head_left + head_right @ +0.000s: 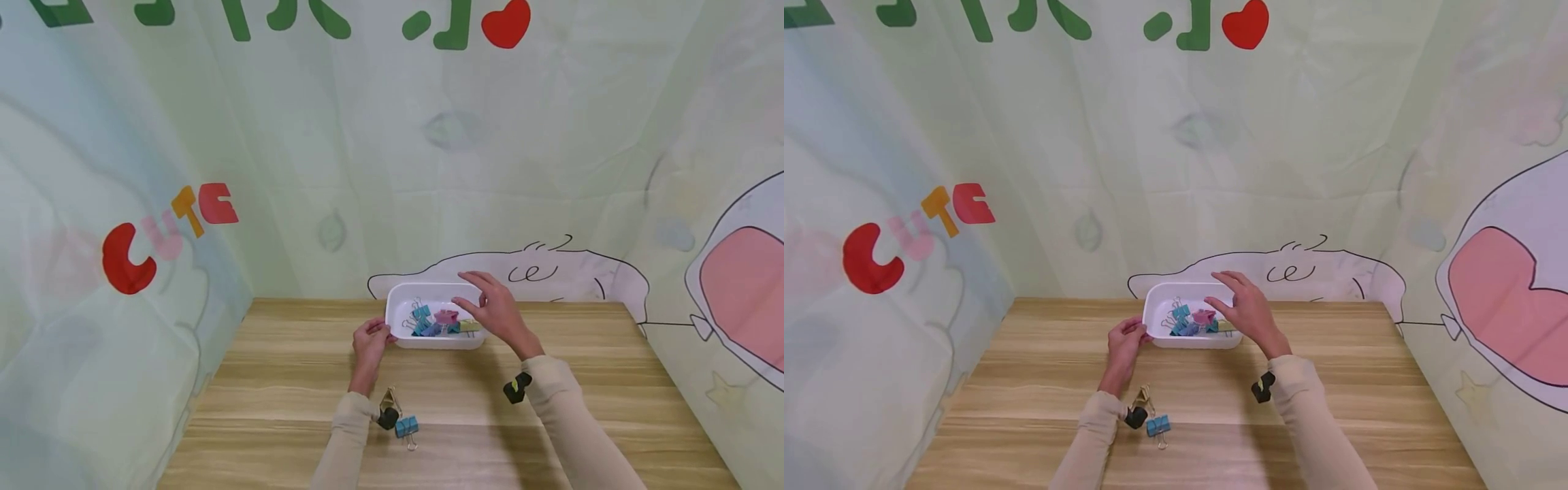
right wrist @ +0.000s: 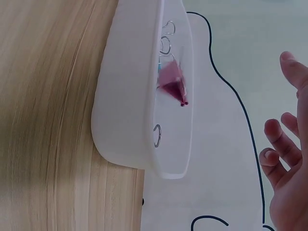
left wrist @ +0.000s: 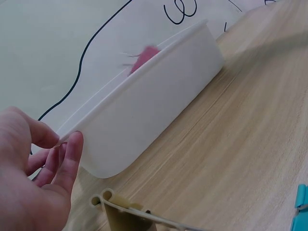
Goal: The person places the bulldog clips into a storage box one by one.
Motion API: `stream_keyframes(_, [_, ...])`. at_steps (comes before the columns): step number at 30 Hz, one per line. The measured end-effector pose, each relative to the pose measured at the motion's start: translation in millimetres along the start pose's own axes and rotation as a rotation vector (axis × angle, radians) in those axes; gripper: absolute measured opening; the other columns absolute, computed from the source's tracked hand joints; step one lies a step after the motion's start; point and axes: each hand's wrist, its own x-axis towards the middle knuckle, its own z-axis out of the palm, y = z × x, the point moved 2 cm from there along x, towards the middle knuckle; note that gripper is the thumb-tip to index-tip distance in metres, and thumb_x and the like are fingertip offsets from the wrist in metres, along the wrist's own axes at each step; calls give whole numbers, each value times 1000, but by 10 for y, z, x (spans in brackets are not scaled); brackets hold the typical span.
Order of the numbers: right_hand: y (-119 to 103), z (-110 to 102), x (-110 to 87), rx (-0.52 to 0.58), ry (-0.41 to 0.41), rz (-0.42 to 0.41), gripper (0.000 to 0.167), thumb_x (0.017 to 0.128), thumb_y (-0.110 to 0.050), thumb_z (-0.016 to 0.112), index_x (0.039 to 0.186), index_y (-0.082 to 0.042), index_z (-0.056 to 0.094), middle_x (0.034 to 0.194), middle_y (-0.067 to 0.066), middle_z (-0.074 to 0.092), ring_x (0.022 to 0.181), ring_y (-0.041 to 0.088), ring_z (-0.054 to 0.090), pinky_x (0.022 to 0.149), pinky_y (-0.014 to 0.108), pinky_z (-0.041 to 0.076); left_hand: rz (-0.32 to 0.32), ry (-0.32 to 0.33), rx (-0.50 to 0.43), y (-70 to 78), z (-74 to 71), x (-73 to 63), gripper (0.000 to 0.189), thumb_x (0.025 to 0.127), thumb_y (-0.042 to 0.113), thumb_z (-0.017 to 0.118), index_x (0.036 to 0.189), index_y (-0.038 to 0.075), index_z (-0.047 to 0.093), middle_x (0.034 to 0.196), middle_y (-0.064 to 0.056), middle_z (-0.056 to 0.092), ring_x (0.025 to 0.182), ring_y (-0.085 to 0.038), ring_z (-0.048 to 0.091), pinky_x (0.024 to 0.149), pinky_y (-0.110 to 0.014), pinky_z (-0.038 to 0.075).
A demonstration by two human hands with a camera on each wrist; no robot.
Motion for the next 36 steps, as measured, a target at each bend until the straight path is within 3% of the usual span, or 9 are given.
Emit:
stream_keyframes(4, [-32, -12, 5, 20, -1, -11, 60, 89, -33, 84, 142, -12, 63, 142, 12, 59, 64, 12, 52, 53, 24, 48, -2, 4, 4, 6, 0, -1, 31, 93, -10, 63, 124, -15, 62, 108, -20, 63, 95, -38, 68, 75, -29, 67])
stream_keyframes(11, [-178, -17, -12, 25, -78, 2, 65, 91, -40, 81, 147, -15, 59, 147, 10, 55, 67, 12, 53, 54, 24, 50, -10, -5, 11, -8, -7, -1, 30, 95, -9, 63, 125, -14, 62, 110, -21, 63, 94, -34, 69, 81, -34, 67])
stream_keyframes(21, [-357, 40, -79, 42, -110, -35, 65, 90, -41, 82, 145, -15, 61, 144, 9, 58, 65, 8, 53, 51, 22, 49, -9, -6, 13, -23, -8, 4, 29, 96, -9, 63, 125, -13, 62, 111, -22, 62, 95, -35, 68, 82, -35, 67])
stream_keyframes(36, [-528, 254, -339, 106, -159, -78, 62, 87, -38, 85, 141, -17, 64, 135, 5, 63, 68, 9, 53, 54, 19, 50, -9, 12, 4, -15, 5, 9, 29, 95, -11, 63, 123, -14, 62, 107, -20, 63, 94, -37, 69, 81, -34, 67])
